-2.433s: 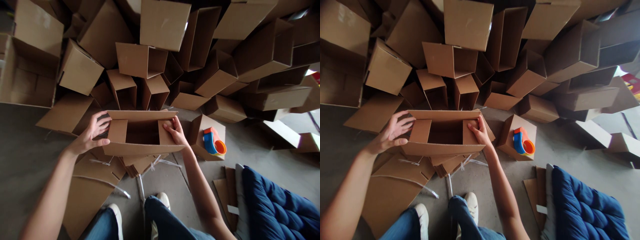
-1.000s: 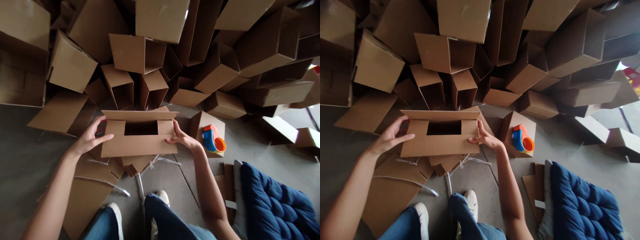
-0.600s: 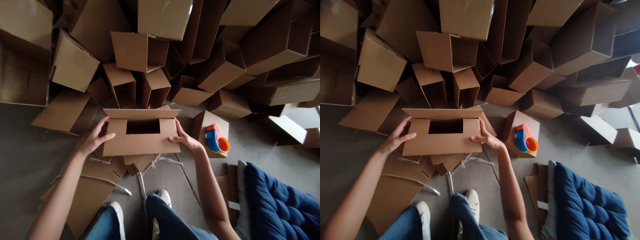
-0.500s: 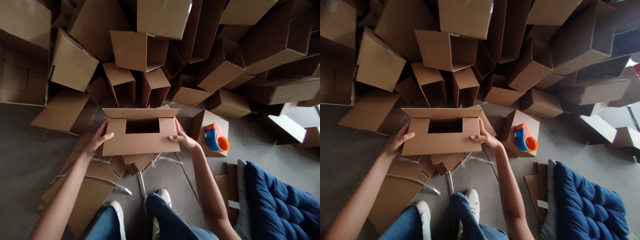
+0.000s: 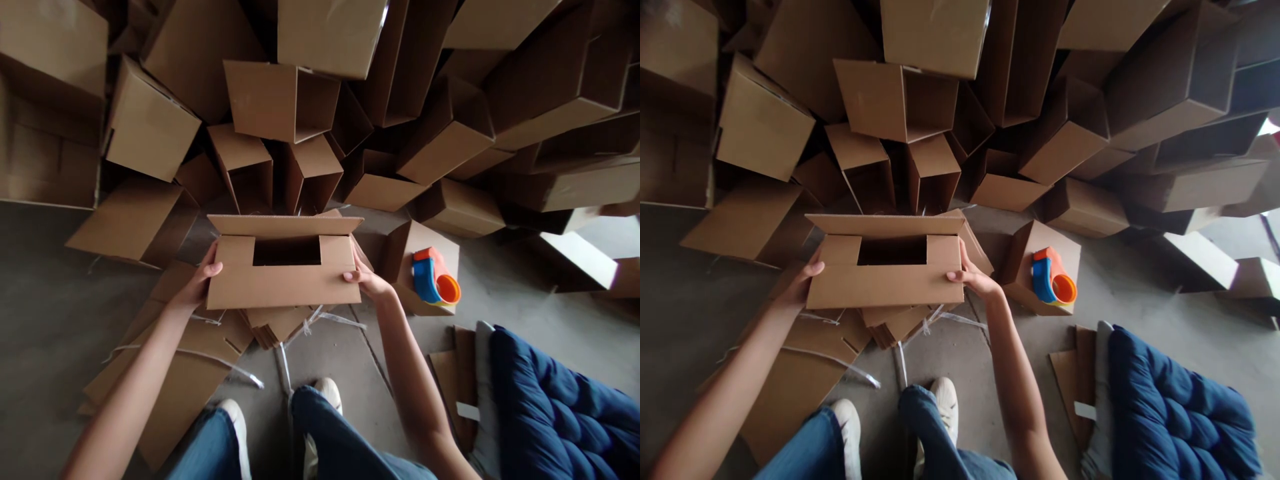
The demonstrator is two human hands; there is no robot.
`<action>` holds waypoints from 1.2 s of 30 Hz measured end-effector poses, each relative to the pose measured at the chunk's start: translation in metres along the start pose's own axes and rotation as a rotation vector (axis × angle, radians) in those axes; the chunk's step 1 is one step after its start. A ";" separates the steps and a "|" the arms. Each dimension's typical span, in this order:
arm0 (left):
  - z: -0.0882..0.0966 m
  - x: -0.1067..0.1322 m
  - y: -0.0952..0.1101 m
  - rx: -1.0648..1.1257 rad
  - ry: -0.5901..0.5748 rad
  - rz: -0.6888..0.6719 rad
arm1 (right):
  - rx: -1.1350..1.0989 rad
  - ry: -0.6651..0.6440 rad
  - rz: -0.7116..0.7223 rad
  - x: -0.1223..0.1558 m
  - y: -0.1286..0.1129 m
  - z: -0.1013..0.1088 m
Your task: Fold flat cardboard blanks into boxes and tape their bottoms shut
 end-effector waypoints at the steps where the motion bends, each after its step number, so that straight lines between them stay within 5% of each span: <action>1: 0.000 0.000 0.000 0.003 0.002 0.001 | -0.006 -0.001 0.003 0.000 0.001 0.000; 36: -0.001 -0.001 0.001 -0.007 0.010 -0.002 | -0.002 -0.010 0.012 -0.001 0.001 -0.003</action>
Point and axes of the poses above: each hand's wrist, its own x-axis away from the middle knuckle, its own z-axis out of the back of the hand, y = z × x, the point moved 5 cm from there along -x, towards the middle knuckle, and after that the axes turned 6 degrees about z, right-handed, at the moved point
